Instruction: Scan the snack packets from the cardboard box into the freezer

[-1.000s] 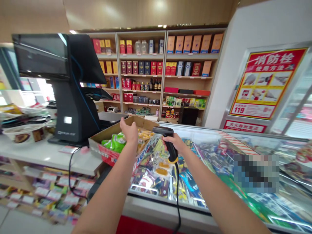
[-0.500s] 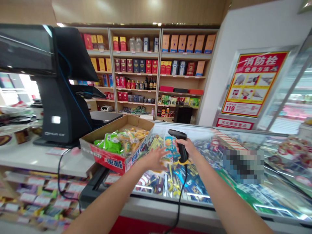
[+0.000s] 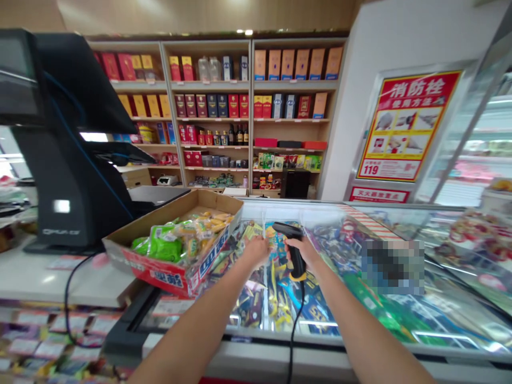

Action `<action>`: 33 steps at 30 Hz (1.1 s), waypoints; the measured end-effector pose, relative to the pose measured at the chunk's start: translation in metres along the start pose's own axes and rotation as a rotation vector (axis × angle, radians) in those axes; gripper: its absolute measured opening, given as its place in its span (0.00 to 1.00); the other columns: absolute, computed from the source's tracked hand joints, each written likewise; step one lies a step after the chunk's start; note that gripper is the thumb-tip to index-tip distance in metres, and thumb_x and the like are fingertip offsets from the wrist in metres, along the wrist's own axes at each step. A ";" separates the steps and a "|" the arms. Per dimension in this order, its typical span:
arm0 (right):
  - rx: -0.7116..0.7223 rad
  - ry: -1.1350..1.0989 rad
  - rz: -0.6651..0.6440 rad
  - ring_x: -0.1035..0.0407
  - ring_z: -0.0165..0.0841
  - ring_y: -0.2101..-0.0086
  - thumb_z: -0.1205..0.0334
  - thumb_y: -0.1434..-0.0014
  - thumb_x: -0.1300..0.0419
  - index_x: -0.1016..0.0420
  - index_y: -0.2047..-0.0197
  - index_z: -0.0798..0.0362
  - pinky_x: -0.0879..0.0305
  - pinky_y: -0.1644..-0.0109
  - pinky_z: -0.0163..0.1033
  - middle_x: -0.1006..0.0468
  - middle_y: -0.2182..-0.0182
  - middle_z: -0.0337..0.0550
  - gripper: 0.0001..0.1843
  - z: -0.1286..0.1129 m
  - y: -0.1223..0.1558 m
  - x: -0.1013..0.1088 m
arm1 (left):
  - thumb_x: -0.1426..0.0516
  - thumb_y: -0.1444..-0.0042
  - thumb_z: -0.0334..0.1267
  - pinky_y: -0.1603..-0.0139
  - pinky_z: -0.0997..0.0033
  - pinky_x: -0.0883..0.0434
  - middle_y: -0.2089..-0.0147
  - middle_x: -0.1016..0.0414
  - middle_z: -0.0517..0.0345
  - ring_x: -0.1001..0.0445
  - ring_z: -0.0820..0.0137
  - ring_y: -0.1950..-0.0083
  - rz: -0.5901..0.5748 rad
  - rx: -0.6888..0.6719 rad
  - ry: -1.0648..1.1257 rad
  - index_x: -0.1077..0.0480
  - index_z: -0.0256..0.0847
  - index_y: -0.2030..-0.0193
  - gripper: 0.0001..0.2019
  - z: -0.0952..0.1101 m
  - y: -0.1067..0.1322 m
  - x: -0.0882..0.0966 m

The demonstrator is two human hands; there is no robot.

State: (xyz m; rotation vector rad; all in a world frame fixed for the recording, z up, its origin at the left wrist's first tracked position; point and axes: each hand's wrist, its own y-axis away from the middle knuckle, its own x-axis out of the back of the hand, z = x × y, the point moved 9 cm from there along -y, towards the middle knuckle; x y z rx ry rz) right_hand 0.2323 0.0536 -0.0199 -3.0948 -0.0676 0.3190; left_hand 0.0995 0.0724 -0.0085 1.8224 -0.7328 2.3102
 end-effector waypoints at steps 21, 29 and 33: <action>0.041 -0.048 -0.129 0.34 0.29 0.85 0.56 0.58 0.34 0.26 0.71 0.57 0.38 0.82 0.35 0.27 0.81 0.39 0.14 -0.016 0.019 -0.026 | 0.33 0.66 0.36 0.58 0.63 0.27 0.67 0.21 0.54 0.23 0.66 0.65 0.625 0.294 1.243 0.37 0.40 0.80 0.15 -0.078 0.009 0.030; 0.063 -0.025 -0.152 0.34 0.29 0.84 0.57 0.56 0.35 0.27 0.72 0.56 0.38 0.81 0.35 0.27 0.81 0.38 0.11 -0.014 0.019 -0.026 | 0.33 0.64 0.38 0.58 0.63 0.26 0.66 0.21 0.53 0.23 0.66 0.64 0.612 0.260 1.230 0.37 0.40 0.80 0.14 -0.072 0.011 0.032; 0.080 0.015 -0.172 0.34 0.29 0.85 0.56 0.56 0.36 0.28 0.76 0.56 0.38 0.81 0.34 0.28 0.82 0.39 0.11 -0.013 0.018 -0.027 | 0.34 0.63 0.40 0.58 0.63 0.27 0.65 0.21 0.53 0.23 0.66 0.63 0.601 0.240 1.183 0.37 0.40 0.79 0.14 -0.069 0.010 0.032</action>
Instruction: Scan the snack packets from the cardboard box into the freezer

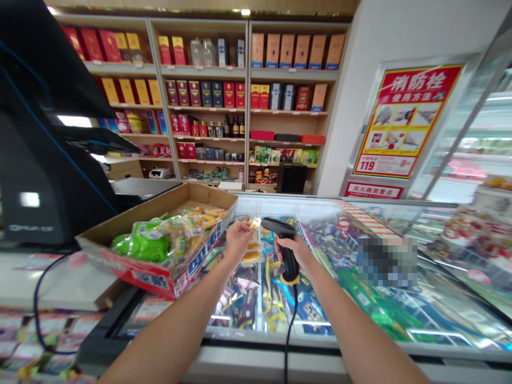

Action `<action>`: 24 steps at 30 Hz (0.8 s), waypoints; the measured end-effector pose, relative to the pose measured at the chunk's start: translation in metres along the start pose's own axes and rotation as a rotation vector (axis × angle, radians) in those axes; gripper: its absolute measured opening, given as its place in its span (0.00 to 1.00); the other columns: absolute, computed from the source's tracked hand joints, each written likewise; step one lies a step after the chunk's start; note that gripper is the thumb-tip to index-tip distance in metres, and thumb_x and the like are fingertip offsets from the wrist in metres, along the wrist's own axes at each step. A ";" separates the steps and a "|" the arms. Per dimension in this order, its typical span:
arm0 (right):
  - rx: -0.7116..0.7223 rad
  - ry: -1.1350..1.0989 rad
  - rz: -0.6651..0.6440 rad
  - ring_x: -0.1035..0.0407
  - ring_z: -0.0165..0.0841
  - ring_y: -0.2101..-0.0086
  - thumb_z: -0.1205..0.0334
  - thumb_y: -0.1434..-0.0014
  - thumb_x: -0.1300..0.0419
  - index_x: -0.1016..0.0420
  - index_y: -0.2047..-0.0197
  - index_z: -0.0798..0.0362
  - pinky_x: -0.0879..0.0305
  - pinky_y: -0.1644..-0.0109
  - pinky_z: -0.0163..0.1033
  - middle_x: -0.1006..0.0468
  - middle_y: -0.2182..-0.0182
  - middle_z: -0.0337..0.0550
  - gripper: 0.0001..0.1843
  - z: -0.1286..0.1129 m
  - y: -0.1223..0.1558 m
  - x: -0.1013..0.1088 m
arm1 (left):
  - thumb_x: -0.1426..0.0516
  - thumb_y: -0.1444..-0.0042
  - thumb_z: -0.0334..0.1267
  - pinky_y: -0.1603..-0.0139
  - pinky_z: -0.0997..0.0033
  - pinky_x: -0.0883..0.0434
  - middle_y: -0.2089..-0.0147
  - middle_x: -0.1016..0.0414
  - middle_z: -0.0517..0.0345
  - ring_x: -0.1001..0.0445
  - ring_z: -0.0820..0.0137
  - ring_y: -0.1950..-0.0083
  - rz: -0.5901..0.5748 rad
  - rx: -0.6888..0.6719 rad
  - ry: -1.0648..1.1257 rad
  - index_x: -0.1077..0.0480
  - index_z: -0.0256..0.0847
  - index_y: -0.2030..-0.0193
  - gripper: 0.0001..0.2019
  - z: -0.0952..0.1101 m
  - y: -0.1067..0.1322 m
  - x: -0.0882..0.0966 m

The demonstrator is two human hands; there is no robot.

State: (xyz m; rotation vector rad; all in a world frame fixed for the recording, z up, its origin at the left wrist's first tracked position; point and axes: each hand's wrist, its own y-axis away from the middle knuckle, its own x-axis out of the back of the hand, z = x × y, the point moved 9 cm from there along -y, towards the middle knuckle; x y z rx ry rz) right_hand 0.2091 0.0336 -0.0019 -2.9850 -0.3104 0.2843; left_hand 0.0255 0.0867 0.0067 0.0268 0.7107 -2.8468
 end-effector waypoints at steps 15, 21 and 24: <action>-0.043 -0.037 0.014 0.34 0.29 0.85 0.56 0.58 0.35 0.27 0.71 0.57 0.39 0.82 0.34 0.27 0.82 0.38 0.13 0.005 -0.001 0.000 | 0.38 0.57 0.32 0.53 0.64 0.30 0.66 0.23 0.58 0.25 0.67 0.62 -0.024 -0.108 -0.172 0.34 0.41 0.73 0.07 0.019 0.003 0.001; -0.021 -0.022 -0.015 0.34 0.30 0.85 0.57 0.58 0.35 0.27 0.74 0.56 0.38 0.82 0.35 0.27 0.82 0.39 0.11 -0.012 -0.010 -0.024 | 0.40 0.53 0.31 0.53 0.65 0.30 0.65 0.23 0.60 0.26 0.67 0.60 0.039 -0.265 -0.368 0.33 0.43 0.70 0.05 0.073 -0.003 0.017; -0.019 -0.002 -0.090 0.33 0.31 0.84 0.58 0.59 0.35 0.25 0.73 0.56 0.38 0.81 0.35 0.26 0.82 0.39 0.11 -0.030 -0.016 -0.056 | 0.40 0.53 0.31 0.53 0.65 0.30 0.65 0.24 0.59 0.27 0.65 0.60 0.157 -0.345 -0.432 0.33 0.44 0.70 0.06 0.112 -0.013 0.049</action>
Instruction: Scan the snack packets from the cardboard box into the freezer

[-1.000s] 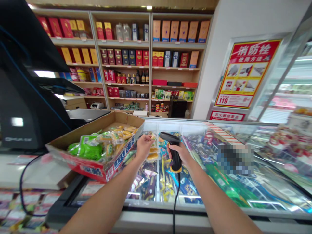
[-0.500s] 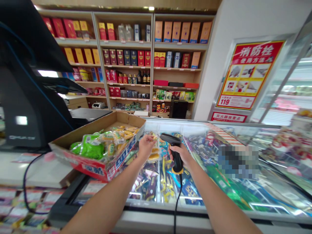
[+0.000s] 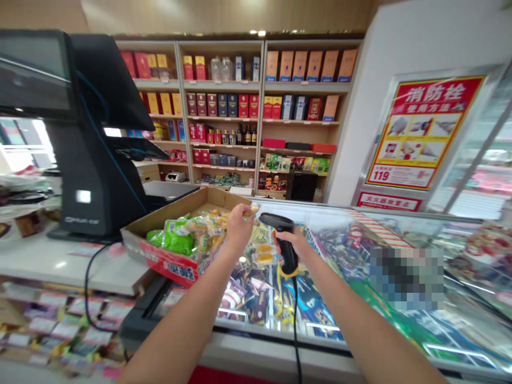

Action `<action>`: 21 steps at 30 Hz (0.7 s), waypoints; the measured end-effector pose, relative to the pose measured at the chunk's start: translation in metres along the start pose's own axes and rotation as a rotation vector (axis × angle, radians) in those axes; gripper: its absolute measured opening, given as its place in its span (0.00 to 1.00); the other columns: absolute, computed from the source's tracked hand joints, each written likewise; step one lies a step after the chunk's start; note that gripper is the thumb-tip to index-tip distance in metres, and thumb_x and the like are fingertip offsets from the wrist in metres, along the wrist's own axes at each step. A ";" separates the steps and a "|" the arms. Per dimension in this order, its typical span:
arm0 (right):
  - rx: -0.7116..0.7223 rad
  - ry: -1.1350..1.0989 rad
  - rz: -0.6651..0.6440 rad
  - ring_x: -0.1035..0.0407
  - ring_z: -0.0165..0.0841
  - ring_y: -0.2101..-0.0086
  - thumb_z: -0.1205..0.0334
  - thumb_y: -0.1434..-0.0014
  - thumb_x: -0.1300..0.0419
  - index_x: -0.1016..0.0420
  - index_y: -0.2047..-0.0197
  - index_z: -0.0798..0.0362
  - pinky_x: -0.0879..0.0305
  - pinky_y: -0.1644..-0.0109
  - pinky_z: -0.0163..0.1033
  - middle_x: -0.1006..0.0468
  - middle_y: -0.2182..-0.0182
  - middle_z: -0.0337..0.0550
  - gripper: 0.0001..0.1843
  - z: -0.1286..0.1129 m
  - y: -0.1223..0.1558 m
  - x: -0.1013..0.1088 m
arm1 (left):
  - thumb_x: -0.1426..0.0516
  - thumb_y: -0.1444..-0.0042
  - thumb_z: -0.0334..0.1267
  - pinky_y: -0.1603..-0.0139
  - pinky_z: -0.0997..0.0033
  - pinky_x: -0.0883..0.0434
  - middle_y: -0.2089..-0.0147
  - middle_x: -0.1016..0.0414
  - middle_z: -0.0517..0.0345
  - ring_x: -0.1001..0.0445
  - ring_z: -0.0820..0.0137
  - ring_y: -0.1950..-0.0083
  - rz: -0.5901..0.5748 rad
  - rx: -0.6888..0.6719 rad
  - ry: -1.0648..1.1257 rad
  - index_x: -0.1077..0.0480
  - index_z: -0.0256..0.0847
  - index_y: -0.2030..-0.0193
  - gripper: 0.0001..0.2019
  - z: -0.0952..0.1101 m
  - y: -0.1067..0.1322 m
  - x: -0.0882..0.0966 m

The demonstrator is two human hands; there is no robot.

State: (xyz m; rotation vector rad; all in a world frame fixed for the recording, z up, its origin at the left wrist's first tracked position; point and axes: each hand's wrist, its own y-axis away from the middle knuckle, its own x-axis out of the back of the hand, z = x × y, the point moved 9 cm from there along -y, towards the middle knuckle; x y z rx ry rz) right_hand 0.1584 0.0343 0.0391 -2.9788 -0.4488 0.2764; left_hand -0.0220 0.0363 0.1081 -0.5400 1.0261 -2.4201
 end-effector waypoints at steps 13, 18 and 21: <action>0.029 -0.050 -0.076 0.34 0.29 0.84 0.59 0.61 0.35 0.25 0.73 0.57 0.37 0.81 0.35 0.26 0.82 0.38 0.11 -0.022 -0.012 -0.067 | 0.49 0.52 0.22 0.39 0.52 0.36 0.52 0.28 0.49 0.29 0.59 0.46 0.107 -0.145 -0.240 0.29 0.42 0.66 0.13 0.019 -0.022 0.089; 0.039 -0.030 0.034 0.34 0.29 0.84 0.58 0.61 0.35 0.26 0.74 0.57 0.38 0.82 0.35 0.26 0.82 0.39 0.11 -0.017 -0.006 -0.027 | 0.45 0.52 0.25 0.56 0.65 0.28 0.68 0.24 0.54 0.25 0.63 0.63 -0.393 -0.156 -0.191 0.28 0.42 0.70 0.09 0.010 0.005 0.001; 0.035 -0.031 0.107 0.35 0.29 0.85 0.58 0.60 0.35 0.26 0.73 0.57 0.39 0.83 0.34 0.26 0.83 0.39 0.11 -0.011 -0.003 0.002 | 0.39 0.54 0.30 0.59 0.66 0.28 0.66 0.22 0.52 0.24 0.63 0.64 -0.806 -0.141 -0.256 0.26 0.40 0.66 0.06 0.000 0.040 -0.059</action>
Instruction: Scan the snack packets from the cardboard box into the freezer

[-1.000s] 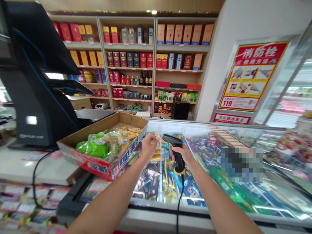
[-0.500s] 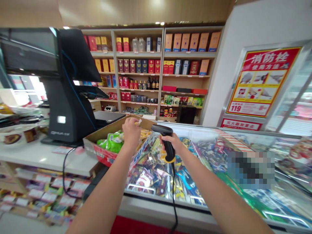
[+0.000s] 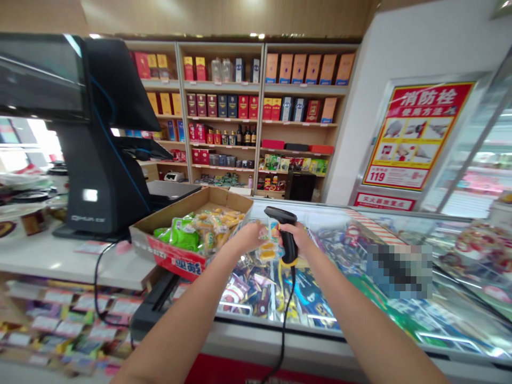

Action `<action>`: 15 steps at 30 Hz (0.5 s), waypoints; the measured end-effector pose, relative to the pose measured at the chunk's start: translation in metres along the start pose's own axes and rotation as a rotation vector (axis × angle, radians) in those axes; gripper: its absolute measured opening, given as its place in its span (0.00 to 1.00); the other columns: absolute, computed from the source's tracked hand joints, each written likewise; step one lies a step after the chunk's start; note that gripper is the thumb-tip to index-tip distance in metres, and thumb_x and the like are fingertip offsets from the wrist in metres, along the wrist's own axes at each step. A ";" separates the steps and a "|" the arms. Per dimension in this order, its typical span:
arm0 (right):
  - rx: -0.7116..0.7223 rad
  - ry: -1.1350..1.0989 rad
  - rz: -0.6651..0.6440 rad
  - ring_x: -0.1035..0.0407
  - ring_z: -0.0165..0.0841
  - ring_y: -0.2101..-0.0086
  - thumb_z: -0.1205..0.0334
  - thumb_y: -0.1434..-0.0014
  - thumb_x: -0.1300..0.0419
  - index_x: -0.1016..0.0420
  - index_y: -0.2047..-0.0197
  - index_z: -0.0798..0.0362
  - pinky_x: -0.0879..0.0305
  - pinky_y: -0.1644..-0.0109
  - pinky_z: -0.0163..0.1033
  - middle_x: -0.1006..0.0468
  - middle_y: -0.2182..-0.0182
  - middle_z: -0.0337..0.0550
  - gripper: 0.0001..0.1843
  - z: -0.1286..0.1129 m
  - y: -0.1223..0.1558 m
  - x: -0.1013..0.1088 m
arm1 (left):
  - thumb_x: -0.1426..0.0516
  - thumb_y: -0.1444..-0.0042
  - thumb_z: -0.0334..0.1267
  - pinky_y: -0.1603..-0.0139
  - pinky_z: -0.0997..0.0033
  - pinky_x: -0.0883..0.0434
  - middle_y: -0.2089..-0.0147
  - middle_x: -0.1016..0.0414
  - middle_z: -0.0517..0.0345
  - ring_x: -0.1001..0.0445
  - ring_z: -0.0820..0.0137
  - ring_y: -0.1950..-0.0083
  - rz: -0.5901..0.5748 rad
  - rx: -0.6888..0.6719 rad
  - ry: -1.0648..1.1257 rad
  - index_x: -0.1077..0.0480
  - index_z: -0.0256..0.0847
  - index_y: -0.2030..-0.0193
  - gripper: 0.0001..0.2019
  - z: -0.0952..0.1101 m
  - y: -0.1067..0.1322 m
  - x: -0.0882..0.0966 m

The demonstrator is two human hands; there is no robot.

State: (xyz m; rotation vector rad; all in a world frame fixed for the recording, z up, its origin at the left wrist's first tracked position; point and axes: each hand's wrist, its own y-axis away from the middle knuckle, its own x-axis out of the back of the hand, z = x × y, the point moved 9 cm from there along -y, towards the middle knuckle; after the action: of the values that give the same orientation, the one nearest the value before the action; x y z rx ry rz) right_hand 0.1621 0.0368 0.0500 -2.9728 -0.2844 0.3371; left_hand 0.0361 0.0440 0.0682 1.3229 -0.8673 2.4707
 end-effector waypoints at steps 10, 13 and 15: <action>-0.053 -0.045 0.114 0.34 0.29 0.86 0.59 0.60 0.35 0.26 0.74 0.56 0.37 0.83 0.34 0.27 0.83 0.38 0.11 0.033 -0.002 0.055 | 0.37 0.57 0.31 0.61 0.68 0.31 0.61 0.23 0.48 0.24 0.61 0.61 -0.364 -0.017 -0.309 0.25 0.37 0.64 0.10 0.004 0.002 -0.085; -0.083 -0.050 0.123 0.35 0.29 0.86 0.57 0.60 0.35 0.28 0.75 0.56 0.39 0.84 0.34 0.27 0.83 0.39 0.11 0.048 -0.001 0.063 | 0.43 0.52 0.31 0.66 0.70 0.34 0.73 0.28 0.55 0.28 0.67 0.69 -0.224 -0.010 -0.051 0.30 0.37 0.76 0.04 -0.008 -0.004 -0.078; -0.089 -0.046 0.102 0.35 0.29 0.86 0.57 0.60 0.34 0.28 0.75 0.56 0.38 0.83 0.34 0.27 0.83 0.40 0.12 0.052 0.001 0.064 | 0.41 0.51 0.36 0.70 0.72 0.36 0.77 0.33 0.60 0.32 0.72 0.74 -0.094 0.092 0.306 0.32 0.38 0.77 0.07 -0.028 -0.009 -0.070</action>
State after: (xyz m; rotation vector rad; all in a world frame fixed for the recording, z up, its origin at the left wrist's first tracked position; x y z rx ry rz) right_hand 0.2110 0.0550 -0.0138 -3.0773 -0.1561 0.4149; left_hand 0.0614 0.0740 0.0035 0.9490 -0.6119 2.5713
